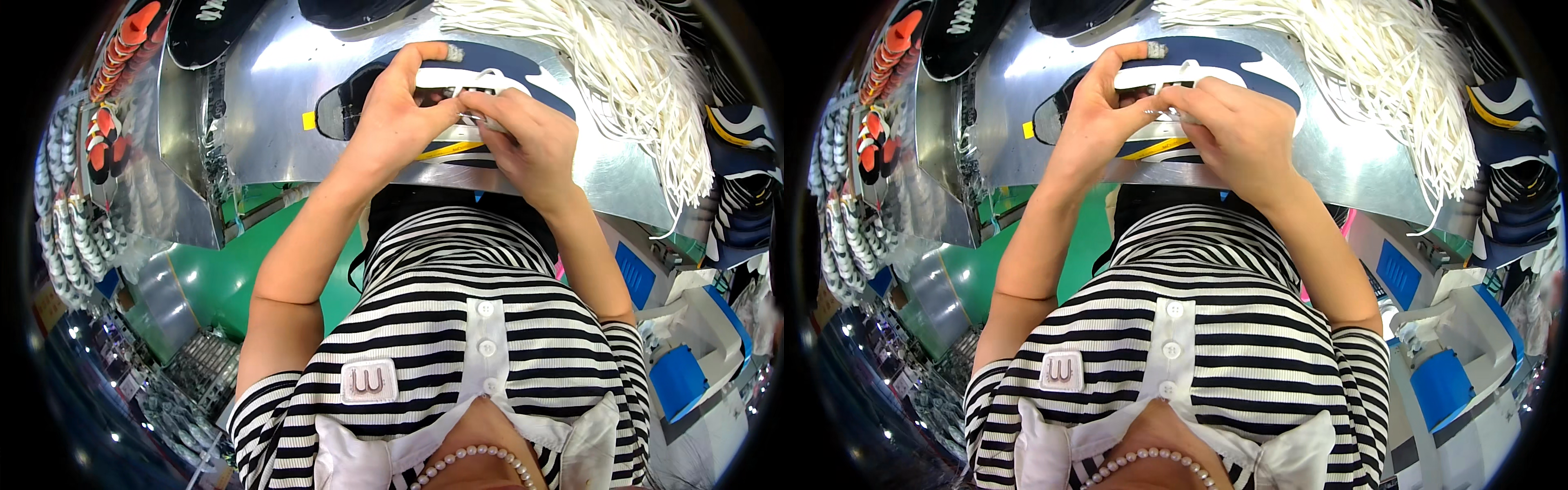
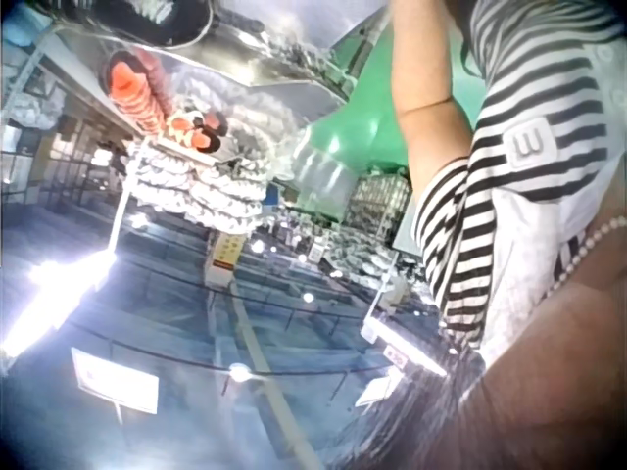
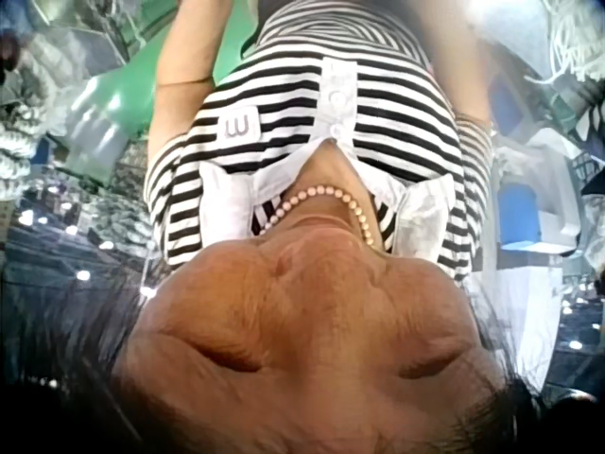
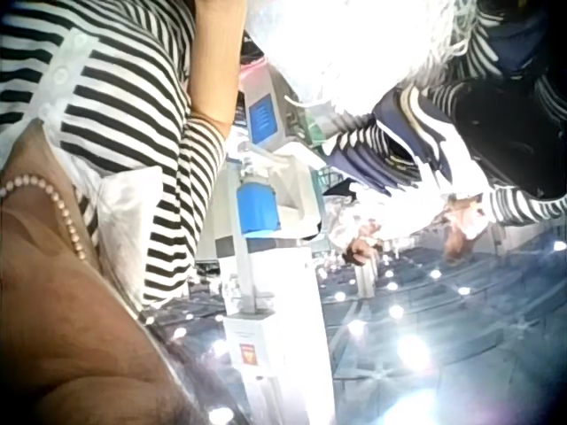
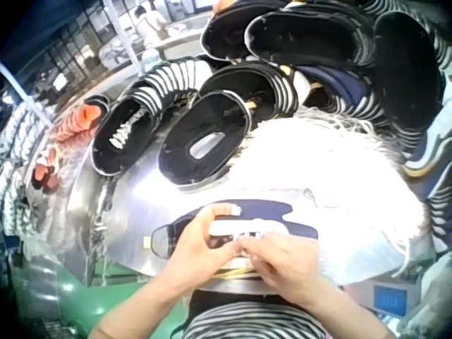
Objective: The person laces a blue and white sneaker by hand, threading white shoelaces through the eyelets and arranging them neatly. The person repeats this process on multiple shoes, picking up each shoe, lacing it, and placing it aside.
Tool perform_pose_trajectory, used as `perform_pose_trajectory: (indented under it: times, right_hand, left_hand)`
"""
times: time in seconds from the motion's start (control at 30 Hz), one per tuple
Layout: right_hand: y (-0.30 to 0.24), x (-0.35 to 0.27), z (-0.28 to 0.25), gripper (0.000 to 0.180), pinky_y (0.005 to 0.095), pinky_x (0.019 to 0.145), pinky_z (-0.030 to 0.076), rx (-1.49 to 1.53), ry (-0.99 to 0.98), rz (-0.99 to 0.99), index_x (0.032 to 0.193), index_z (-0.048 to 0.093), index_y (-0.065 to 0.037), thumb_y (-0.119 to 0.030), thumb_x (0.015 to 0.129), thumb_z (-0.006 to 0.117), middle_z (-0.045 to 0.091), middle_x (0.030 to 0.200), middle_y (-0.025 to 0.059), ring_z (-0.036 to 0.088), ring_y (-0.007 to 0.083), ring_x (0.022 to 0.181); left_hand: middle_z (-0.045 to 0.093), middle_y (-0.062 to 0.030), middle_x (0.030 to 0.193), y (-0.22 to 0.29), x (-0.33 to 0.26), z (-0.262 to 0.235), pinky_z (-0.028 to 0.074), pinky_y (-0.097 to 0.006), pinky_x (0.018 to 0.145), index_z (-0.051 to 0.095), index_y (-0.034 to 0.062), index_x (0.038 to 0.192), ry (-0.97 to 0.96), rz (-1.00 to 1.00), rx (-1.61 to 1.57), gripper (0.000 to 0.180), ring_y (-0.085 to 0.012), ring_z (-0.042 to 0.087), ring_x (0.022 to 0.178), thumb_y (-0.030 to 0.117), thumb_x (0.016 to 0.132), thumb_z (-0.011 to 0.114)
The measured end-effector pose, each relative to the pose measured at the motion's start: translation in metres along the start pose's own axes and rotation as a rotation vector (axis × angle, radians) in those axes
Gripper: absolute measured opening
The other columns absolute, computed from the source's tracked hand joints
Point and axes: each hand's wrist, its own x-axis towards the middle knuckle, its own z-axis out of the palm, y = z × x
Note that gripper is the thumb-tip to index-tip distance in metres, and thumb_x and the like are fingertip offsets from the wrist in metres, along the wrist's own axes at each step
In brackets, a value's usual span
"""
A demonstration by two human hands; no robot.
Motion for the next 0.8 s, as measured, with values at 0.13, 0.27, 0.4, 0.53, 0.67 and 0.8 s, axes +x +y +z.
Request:
perform_pose_trajectory:
  times: [0.13,0.27,0.4,0.53,0.67,0.8]
  right_hand:
    - [0.002,0.008,0.000,0.037,0.0287,0.048,0.042,0.047,-0.056,0.072,0.102,0.070,-0.017,-0.002,0.068,0.072,0.057,0.069,-0.0010,0.056,0.0168,0.055]
    - [0.008,0.010,-0.008,0.034,0.0282,0.049,0.043,0.158,-0.096,0.090,0.099,0.070,-0.016,-0.003,0.068,0.072,0.059,0.072,-0.0017,0.058,0.0159,0.056]
    - [0.014,0.007,0.002,0.033,0.0275,0.049,0.045,-0.009,-0.009,-0.018,0.099,0.070,-0.015,-0.003,0.068,0.071,0.062,0.074,-0.0019,0.059,0.0159,0.057]
    - [0.012,0.006,0.006,0.028,0.0289,0.048,0.043,0.084,0.048,0.042,0.096,0.071,-0.016,-0.005,0.070,0.071,0.060,0.071,-0.0006,0.057,0.0174,0.054]
    - [-0.021,-0.002,-0.020,0.019,0.0314,0.044,0.040,0.313,-0.033,-0.088,0.092,0.071,-0.011,-0.005,0.074,0.072,0.053,0.062,0.0034,0.054,0.0195,0.051]
    - [-0.030,-0.019,-0.010,0.025,0.0295,0.042,0.033,0.368,-0.067,-0.013,0.094,0.074,-0.008,0.002,0.071,0.074,0.056,0.061,0.0024,0.046,0.0162,0.045]
  left_hand:
    - [0.065,-0.0097,0.104,0.004,0.001,-0.002,0.048,-0.026,0.084,0.051,-0.0002,0.129,-0.008,-0.050,-0.025,0.048,-0.0121,0.062,0.092,0.004,0.085,0.069]
    - [0.065,-0.0094,0.103,0.006,0.002,-0.001,0.048,-0.026,0.084,0.051,-0.0001,0.129,-0.032,-0.051,-0.045,0.048,-0.0121,0.062,0.092,0.004,0.084,0.069]
    - [0.065,-0.0092,0.104,0.013,0.000,-0.001,0.048,-0.026,0.085,0.050,0.0004,0.130,-0.035,-0.097,-0.067,0.050,-0.0121,0.061,0.093,0.005,0.084,0.069]
    - [0.066,-0.0094,0.100,0.010,-0.001,-0.001,0.048,-0.026,0.080,0.048,-0.0003,0.132,-0.046,-0.065,-0.119,0.050,-0.0118,0.061,0.092,0.013,0.089,0.069]
    - [0.066,-0.0105,0.095,0.007,0.005,-0.004,0.050,-0.027,0.078,0.044,-0.0018,0.134,-0.045,-0.085,-0.218,0.049,-0.0129,0.062,0.088,0.020,0.095,0.064]
    - [0.068,-0.0140,0.097,0.000,0.017,0.003,0.050,-0.028,0.075,0.042,-0.0014,0.137,-0.005,-0.035,-0.151,0.052,-0.0152,0.064,0.083,0.027,0.098,0.061]
